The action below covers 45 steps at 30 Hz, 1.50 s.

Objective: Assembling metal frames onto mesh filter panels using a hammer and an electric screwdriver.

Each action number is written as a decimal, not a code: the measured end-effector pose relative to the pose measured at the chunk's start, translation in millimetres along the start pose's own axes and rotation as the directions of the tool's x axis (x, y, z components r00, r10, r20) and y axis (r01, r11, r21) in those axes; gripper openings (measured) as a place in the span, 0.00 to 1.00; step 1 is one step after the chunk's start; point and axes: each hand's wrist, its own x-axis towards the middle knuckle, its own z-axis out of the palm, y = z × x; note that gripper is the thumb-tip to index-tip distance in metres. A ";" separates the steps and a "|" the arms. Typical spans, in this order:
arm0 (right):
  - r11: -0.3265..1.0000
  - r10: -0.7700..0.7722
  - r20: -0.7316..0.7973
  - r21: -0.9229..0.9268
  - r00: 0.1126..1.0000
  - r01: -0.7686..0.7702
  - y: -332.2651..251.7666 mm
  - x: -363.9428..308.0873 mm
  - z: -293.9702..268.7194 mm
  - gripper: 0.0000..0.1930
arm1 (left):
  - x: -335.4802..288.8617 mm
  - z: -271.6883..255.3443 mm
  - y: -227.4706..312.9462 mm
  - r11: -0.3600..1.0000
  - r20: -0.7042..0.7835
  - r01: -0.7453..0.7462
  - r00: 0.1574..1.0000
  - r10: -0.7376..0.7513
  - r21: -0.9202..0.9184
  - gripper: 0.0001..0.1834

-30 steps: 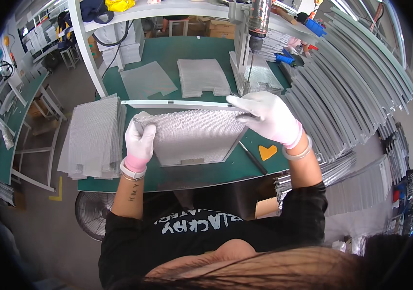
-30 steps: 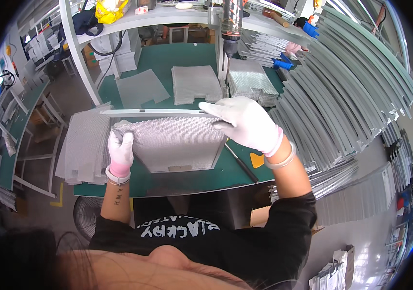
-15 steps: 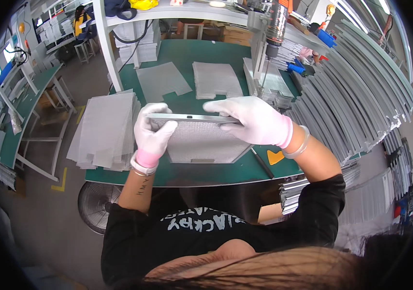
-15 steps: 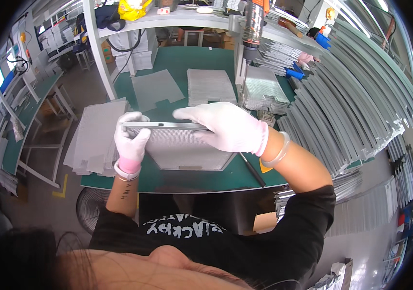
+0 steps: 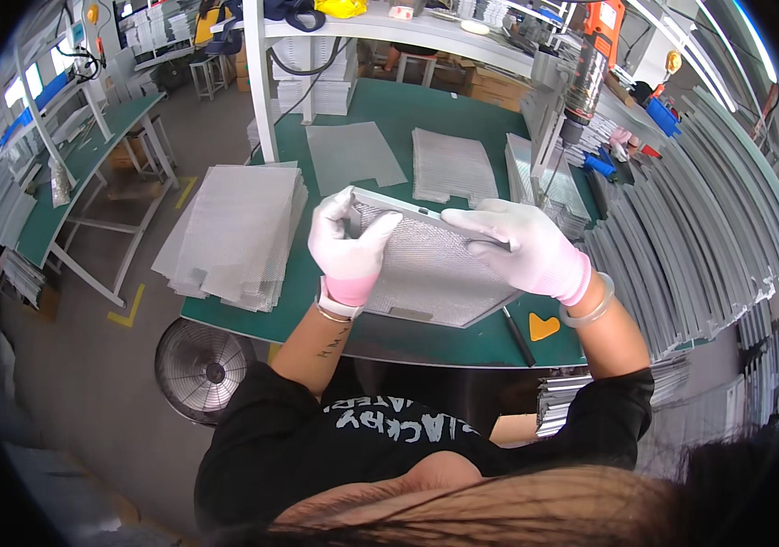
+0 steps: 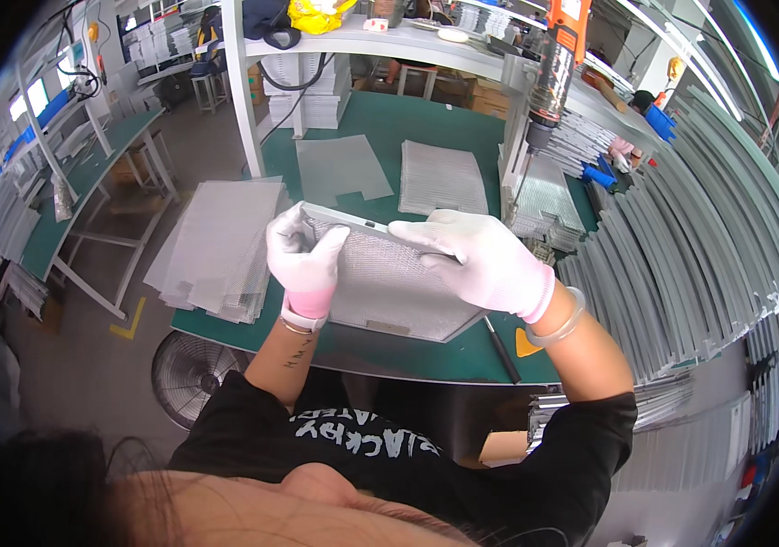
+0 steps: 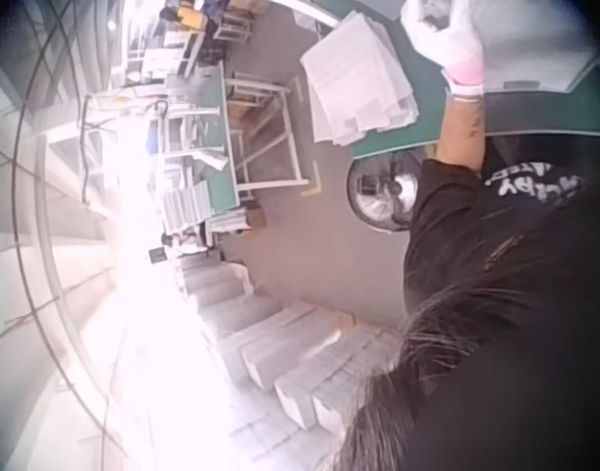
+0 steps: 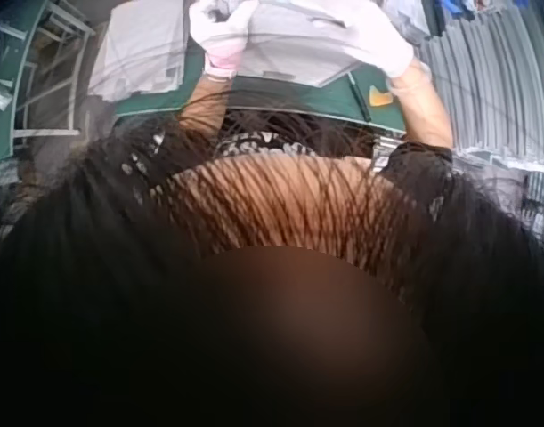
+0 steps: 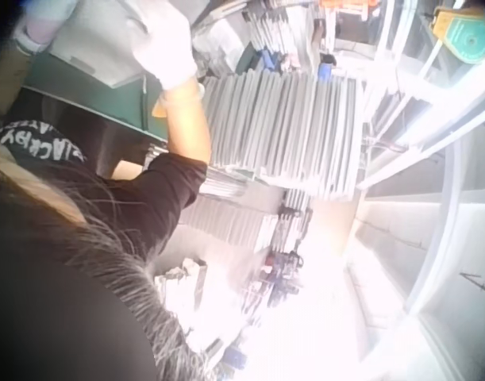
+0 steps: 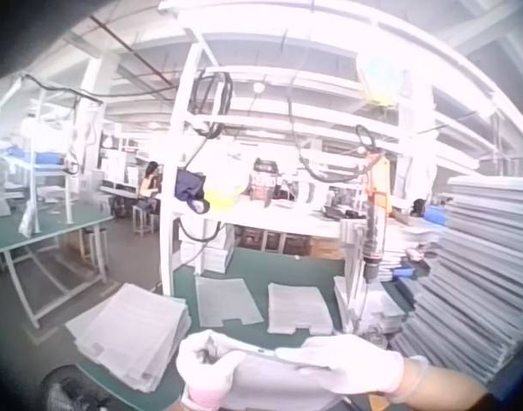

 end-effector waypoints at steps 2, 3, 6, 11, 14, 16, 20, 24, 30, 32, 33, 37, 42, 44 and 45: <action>1.000 -0.009 -0.022 0.017 1.000 0.010 1.5 -0.3 0.5 0.32 | 0.8 -2.4 -2.1 1.000 0.035 -0.017 0.999 0.017 -0.003 0.32; 1.000 0.008 -0.024 0.024 1.000 -0.007 0.5 -1.4 0.9 0.31 | 2.0 -3.4 -1.8 0.998 0.051 -0.065 0.997 0.064 0.010 0.28; 0.998 0.028 -0.011 0.051 1.000 -0.027 2.1 -0.1 0.0 0.31 | 6.3 -8.4 1.0 0.989 0.079 -0.120 0.990 0.113 0.089 0.22; 0.999 0.039 0.017 0.029 0.999 -0.039 -3.7 7.8 -0.4 0.26 | 13.5 -14.6 -5.8 0.985 0.075 -0.122 0.991 0.113 0.125 0.16; 0.999 0.028 0.021 0.031 0.999 -0.028 -3.3 8.1 -1.1 0.26 | 13.5 -17.2 -6.2 0.986 0.103 -0.103 0.991 0.090 0.128 0.16; 0.998 0.054 0.055 -0.027 0.997 -0.052 -7.7 8.2 -3.1 0.26 | 13.3 -15.9 -5.2 0.998 0.083 -0.055 0.995 0.052 0.032 0.16; 0.999 -0.017 -0.012 -0.038 1.000 0.017 -2.2 7.2 2.9 0.30 | 16.4 -14.8 -4.7 0.999 0.085 0.032 0.996 -0.031 -0.009 0.17; 0.998 -0.046 -0.036 -0.043 0.998 0.044 -2.2 7.8 3.2 0.30 | 20.9 -20.2 -11.9 0.962 0.168 0.113 0.983 -0.072 -0.249 0.24; 0.986 -0.045 -0.005 -0.162 0.999 0.044 -8.6 6.1 -1.7 0.26 | 29.6 -27.3 -17.9 0.986 0.321 -0.132 0.934 0.158 -0.102 0.16; 0.978 -0.007 0.030 -0.207 1.000 0.013 -9.0 4.4 -2.8 0.25 | 30.6 -31.7 -21.0 0.932 0.368 -0.348 0.884 0.289 0.105 0.13; 0.982 -0.029 0.010 -0.184 1.000 0.030 -7.7 3.7 -1.8 0.24 | 28.1 -32.4 -21.4 0.931 0.371 -0.350 0.882 0.290 0.105 0.13; 0.975 -0.085 -0.012 -0.208 0.996 0.081 0.8 -0.7 1.0 0.22 | 16.0 -33.1 -33.9 0.969 0.334 -0.220 0.927 0.170 0.116 0.13; 0.841 -0.248 -0.333 -0.541 0.910 0.031 -26.4 -31.0 -9.4 0.16 | 18.1 -43.8 -36.4 0.923 0.282 -0.287 0.935 0.213 0.254 0.15; 0.914 -0.087 -0.708 -0.337 0.701 -0.227 4.5 -91.4 29.9 0.15 | 35.6 -37.1 -31.2 0.945 0.239 -0.223 0.957 0.165 0.238 0.15; 0.931 0.061 -0.798 -0.170 0.599 -0.322 18.3 -118.9 52.8 0.15 | 47.8 -27.5 -25.5 0.964 0.276 -0.195 0.951 0.141 0.179 0.15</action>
